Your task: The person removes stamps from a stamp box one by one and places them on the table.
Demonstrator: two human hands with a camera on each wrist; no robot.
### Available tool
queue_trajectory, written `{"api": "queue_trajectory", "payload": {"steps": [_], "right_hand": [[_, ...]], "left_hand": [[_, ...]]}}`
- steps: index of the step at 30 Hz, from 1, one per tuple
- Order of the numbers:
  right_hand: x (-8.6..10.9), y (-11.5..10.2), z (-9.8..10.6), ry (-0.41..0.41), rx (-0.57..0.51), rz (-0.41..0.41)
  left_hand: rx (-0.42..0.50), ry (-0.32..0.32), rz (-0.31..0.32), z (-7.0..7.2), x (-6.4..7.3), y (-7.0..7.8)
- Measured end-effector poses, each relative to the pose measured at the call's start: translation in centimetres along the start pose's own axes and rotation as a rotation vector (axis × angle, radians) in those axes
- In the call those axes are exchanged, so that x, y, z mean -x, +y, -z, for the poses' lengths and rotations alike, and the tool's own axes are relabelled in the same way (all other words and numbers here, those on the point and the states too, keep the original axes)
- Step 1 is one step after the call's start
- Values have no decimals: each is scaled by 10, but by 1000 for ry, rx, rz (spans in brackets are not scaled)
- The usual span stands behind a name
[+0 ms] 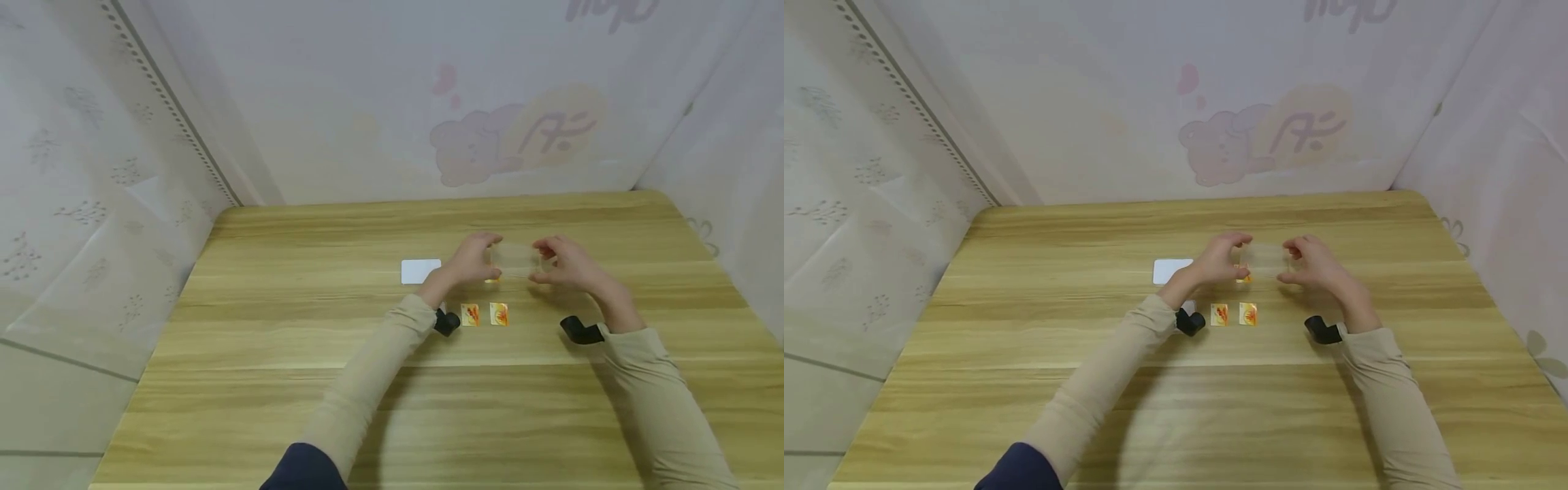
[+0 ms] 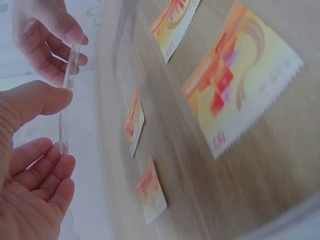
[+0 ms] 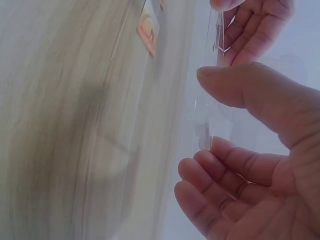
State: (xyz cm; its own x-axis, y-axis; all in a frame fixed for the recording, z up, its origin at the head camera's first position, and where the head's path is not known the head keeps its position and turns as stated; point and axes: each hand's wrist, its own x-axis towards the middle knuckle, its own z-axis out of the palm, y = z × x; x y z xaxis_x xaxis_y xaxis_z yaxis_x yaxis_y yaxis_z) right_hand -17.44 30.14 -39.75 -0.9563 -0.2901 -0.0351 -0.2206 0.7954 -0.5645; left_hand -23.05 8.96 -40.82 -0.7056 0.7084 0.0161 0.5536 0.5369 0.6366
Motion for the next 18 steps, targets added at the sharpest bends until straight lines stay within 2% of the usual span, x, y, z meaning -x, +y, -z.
{"api": "queue_trajectory", "payload": {"steps": [5, 9, 18], "right_hand": [[-2, -8, -1, 0, -13, 17], [-5, -13, -3, 5, -12, 29], [-15, -23, -7, -24, -5, 35]], "left_hand": [[13, 21, 6, 7, 7, -3], [63, 35, 14, 10, 13, -7], [95, 56, 6, 18, 25, -17]]}}
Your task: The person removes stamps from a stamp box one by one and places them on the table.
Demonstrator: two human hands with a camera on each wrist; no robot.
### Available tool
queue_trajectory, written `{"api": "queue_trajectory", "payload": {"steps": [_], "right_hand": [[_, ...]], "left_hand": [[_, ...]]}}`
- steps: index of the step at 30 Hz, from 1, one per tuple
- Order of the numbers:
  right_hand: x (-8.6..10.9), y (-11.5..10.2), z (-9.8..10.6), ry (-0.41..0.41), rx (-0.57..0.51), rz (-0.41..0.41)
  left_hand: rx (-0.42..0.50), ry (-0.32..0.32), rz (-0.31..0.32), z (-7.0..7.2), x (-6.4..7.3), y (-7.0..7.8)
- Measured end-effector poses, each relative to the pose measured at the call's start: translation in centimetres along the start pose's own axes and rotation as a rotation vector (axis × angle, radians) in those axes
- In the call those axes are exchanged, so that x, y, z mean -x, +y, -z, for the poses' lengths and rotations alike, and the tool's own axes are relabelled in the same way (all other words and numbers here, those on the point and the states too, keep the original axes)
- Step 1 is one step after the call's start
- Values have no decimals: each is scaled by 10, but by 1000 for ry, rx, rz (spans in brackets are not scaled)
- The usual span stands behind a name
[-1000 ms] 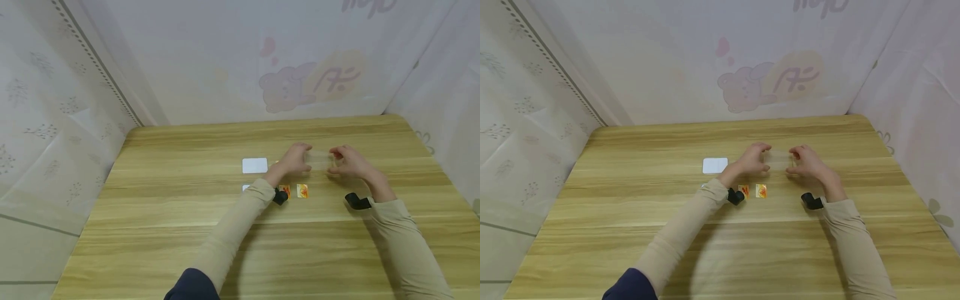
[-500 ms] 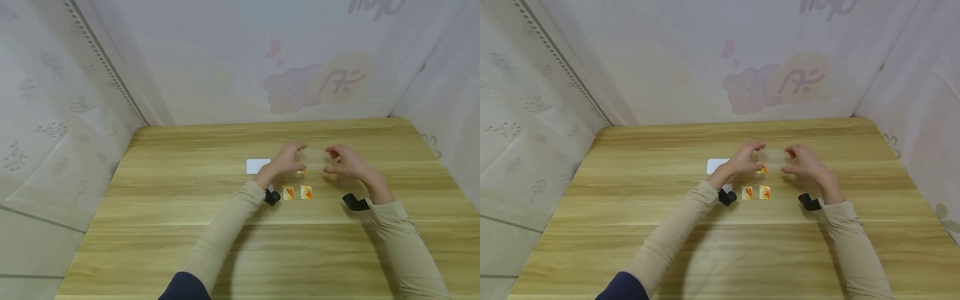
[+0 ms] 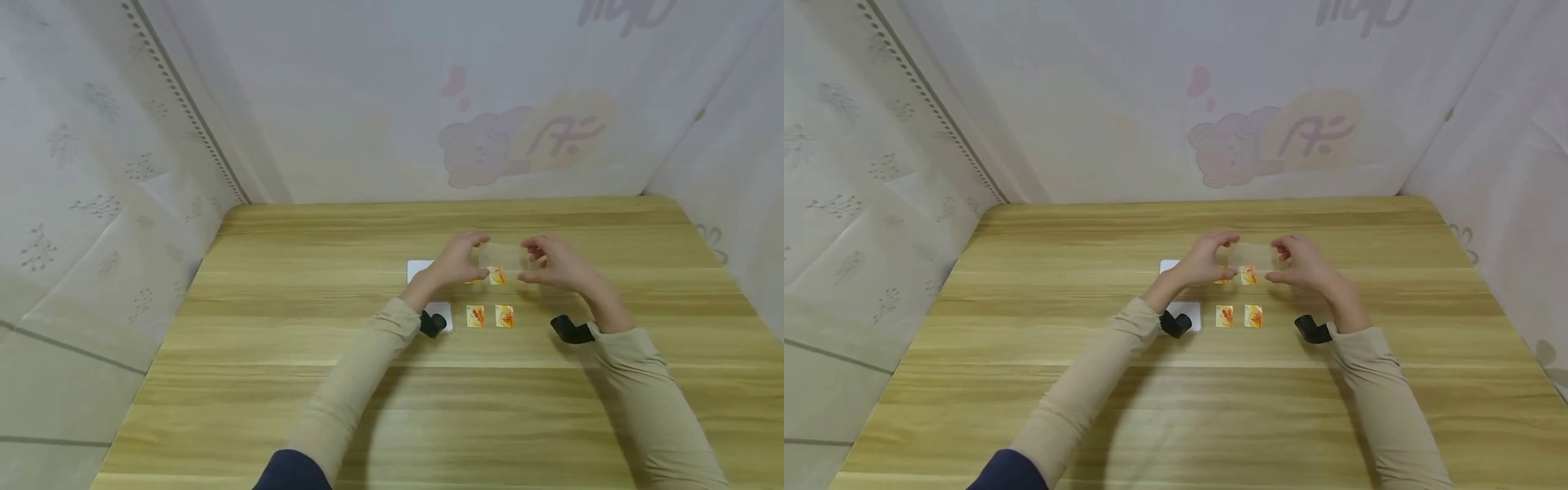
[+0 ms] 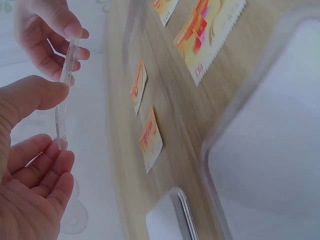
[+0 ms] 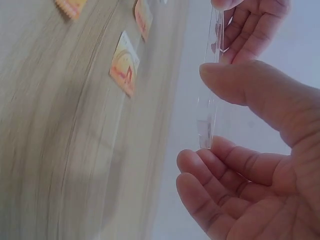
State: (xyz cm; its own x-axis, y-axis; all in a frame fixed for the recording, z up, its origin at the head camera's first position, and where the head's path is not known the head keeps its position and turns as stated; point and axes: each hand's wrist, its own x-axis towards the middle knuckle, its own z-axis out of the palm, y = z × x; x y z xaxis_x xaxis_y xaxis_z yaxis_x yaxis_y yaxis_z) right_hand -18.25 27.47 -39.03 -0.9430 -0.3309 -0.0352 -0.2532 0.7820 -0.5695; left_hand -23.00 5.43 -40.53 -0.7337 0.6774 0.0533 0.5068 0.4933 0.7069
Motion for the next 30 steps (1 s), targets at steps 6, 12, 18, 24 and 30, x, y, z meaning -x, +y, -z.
{"api": "queue_trajectory", "payload": {"steps": [6, 12, 18, 24, 30], "right_hand": [[-5, -4, -5, 0, -20, 11], [-12, -11, -10, -6, -39, 32], [-21, -18, -15, -22, -49, 33], [-30, -26, -21, -32, -58, 57], [-37, -36, -26, -33, -75, 71]], "left_hand": [[2, 0, -6, 6, 8, -3], [1, 8, 17, 11, 14, -10], [6, 34, 31, 19, 24, -16], [13, 71, 23, 27, 35, -25], [12, 96, 3, 33, 44, -32]]}}
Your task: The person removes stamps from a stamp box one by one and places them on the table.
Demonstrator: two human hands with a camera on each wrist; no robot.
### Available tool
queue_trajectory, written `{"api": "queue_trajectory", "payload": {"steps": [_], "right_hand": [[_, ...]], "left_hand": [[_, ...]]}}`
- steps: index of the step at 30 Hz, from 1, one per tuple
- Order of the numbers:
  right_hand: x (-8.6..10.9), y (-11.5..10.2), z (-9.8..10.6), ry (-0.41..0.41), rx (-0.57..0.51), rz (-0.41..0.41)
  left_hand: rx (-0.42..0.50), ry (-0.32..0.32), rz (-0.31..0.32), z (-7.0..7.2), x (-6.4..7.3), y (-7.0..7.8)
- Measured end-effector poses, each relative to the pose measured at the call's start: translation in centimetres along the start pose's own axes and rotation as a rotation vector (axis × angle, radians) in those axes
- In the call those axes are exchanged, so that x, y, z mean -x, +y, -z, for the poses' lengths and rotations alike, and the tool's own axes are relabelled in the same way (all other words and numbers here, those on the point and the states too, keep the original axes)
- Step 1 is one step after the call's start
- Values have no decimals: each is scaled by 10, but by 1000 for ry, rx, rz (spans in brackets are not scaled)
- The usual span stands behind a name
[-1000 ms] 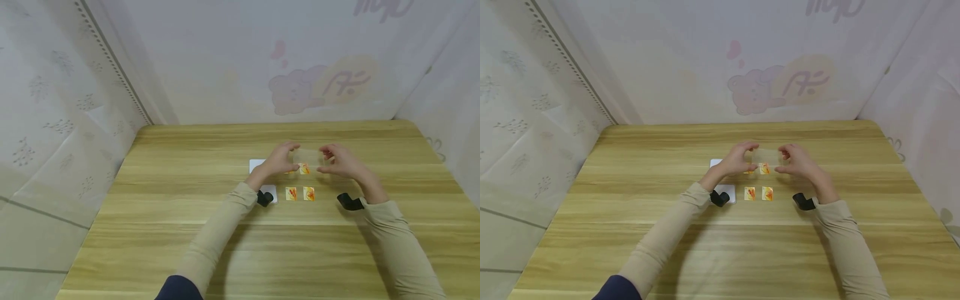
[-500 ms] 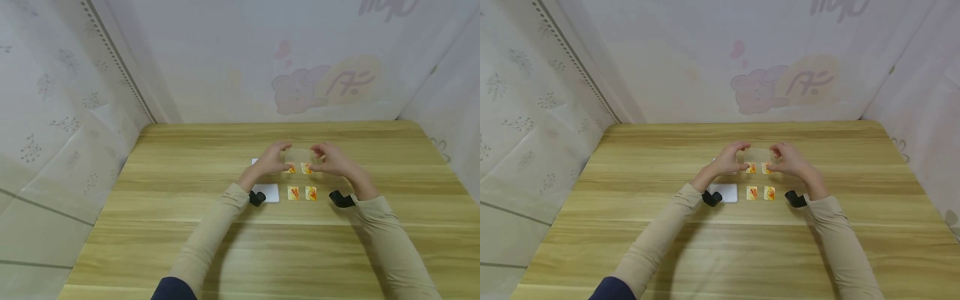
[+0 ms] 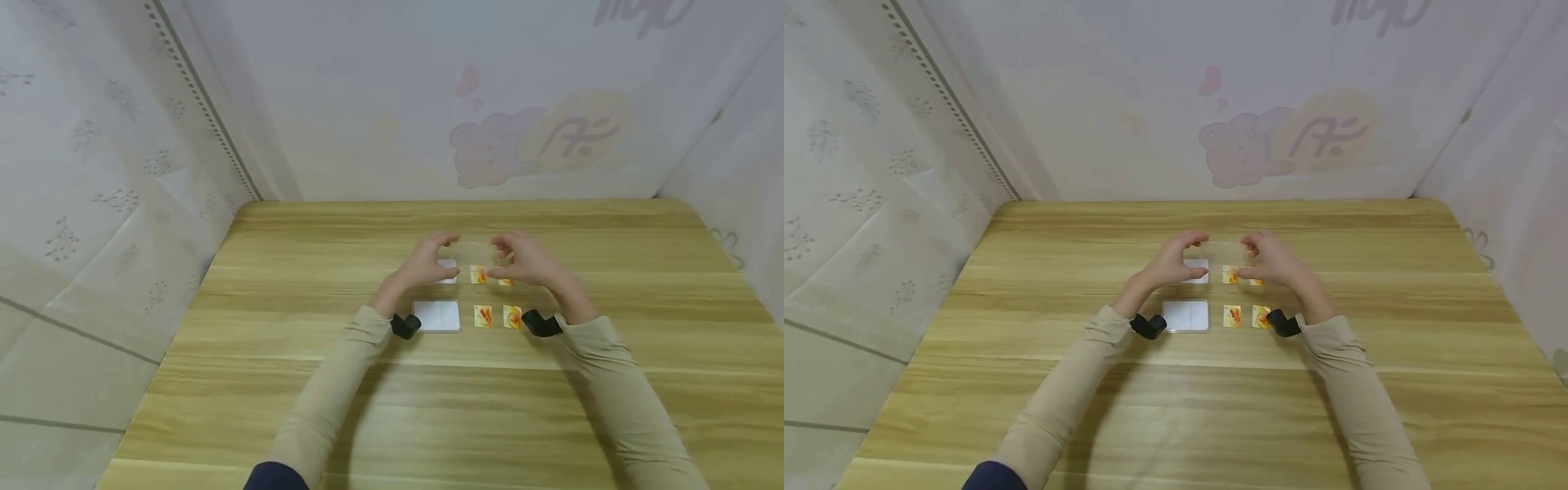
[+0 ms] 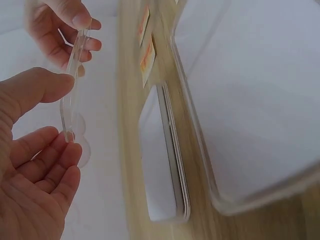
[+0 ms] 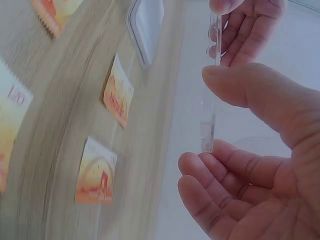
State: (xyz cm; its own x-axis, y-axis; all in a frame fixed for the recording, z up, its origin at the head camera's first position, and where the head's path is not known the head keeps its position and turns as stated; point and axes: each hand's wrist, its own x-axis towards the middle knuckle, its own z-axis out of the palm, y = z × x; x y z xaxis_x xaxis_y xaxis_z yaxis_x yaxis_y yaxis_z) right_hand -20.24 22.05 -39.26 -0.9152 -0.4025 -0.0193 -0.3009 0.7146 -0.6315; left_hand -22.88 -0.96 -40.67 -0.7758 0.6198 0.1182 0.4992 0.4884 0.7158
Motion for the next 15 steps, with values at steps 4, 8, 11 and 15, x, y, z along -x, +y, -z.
{"api": "queue_trajectory", "payload": {"steps": [4, 8, 11, 15], "right_hand": [[-5, -6, -5, -16, -36, 2], [-10, -10, -10, -29, -41, 4], [-14, -13, -14, -30, -22, 12], [-19, -16, -20, -35, -9, 23]], "left_hand": [[13, 8, 14, 5, 6, -4], [6, 25, 12, 10, 12, -9], [-9, 32, 13, 13, 17, -12], [-18, 30, 29, 17, 23, -16]]}}
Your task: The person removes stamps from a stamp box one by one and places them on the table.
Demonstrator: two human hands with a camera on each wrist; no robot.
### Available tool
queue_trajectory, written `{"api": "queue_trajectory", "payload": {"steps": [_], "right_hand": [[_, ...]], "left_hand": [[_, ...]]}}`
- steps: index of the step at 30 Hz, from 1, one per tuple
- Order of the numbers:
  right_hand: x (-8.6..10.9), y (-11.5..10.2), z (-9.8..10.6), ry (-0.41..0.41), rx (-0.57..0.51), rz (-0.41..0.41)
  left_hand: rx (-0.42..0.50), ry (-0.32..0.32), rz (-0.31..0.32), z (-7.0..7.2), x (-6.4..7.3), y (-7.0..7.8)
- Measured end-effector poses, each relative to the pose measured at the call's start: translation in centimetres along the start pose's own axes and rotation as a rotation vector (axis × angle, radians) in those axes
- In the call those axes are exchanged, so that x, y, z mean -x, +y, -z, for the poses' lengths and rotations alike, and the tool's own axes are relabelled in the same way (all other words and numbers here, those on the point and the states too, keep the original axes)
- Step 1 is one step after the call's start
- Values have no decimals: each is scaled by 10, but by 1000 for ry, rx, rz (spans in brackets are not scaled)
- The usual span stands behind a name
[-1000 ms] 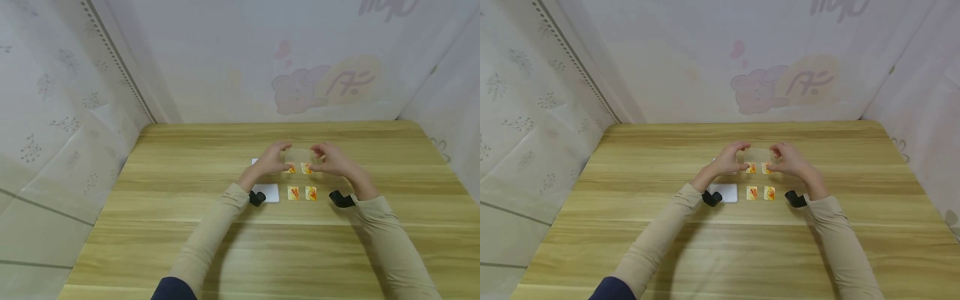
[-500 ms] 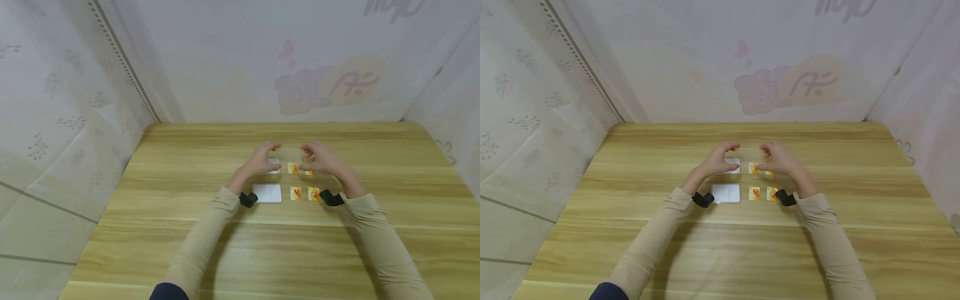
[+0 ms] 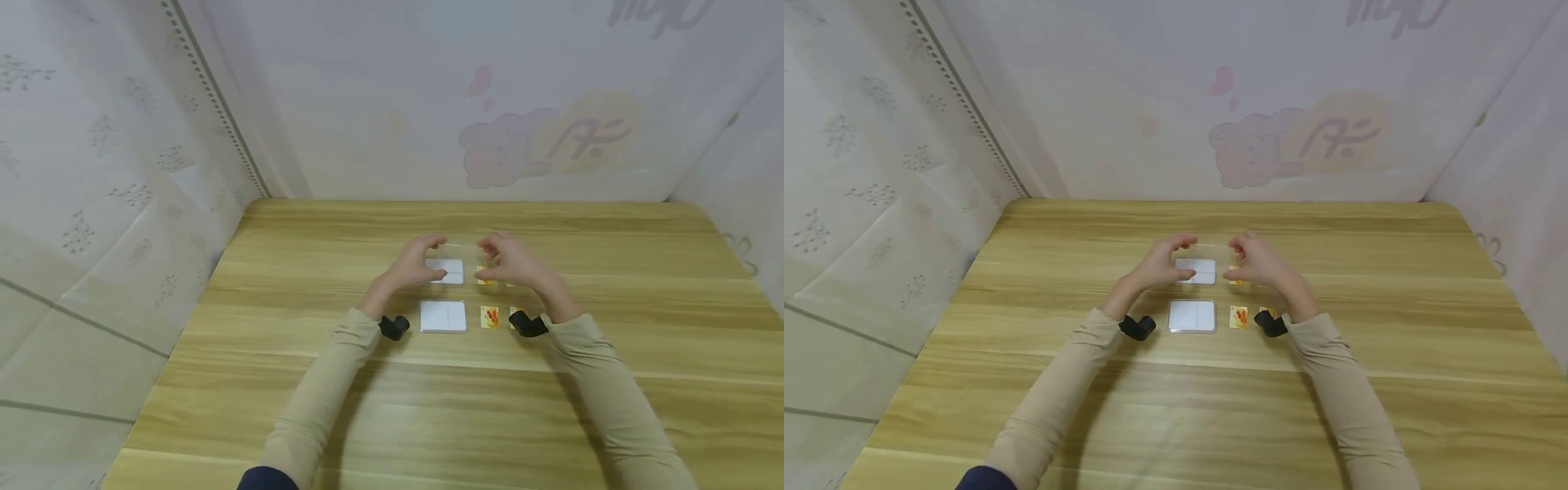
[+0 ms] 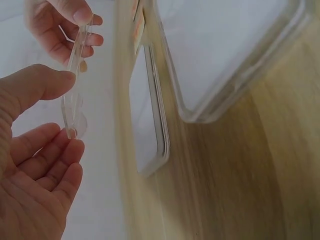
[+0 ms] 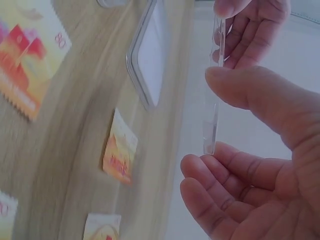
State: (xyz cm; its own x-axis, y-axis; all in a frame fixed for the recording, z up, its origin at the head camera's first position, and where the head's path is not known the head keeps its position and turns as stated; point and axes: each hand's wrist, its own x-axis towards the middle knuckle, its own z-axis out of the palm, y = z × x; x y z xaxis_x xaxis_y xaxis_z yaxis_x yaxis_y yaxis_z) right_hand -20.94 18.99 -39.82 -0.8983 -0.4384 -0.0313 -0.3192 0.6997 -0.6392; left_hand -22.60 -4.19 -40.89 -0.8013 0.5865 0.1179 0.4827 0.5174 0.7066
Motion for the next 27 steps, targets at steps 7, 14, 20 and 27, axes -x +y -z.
{"api": "queue_trajectory", "payload": {"steps": [7, 14, 20, 27], "right_hand": [[-9, -3, -10, -21, 17, 22], [-16, -5, -21, -39, 23, -6], [-20, -5, -29, -43, 33, 1], [-23, -8, -34, -69, 28, -17]], "left_hand": [[-2, -13, 28, 2, 6, -7], [-18, -18, 55, 1, 10, -15], [3, -49, 93, 1, 14, -19], [-21, -61, 112, 0, 16, -25]]}}
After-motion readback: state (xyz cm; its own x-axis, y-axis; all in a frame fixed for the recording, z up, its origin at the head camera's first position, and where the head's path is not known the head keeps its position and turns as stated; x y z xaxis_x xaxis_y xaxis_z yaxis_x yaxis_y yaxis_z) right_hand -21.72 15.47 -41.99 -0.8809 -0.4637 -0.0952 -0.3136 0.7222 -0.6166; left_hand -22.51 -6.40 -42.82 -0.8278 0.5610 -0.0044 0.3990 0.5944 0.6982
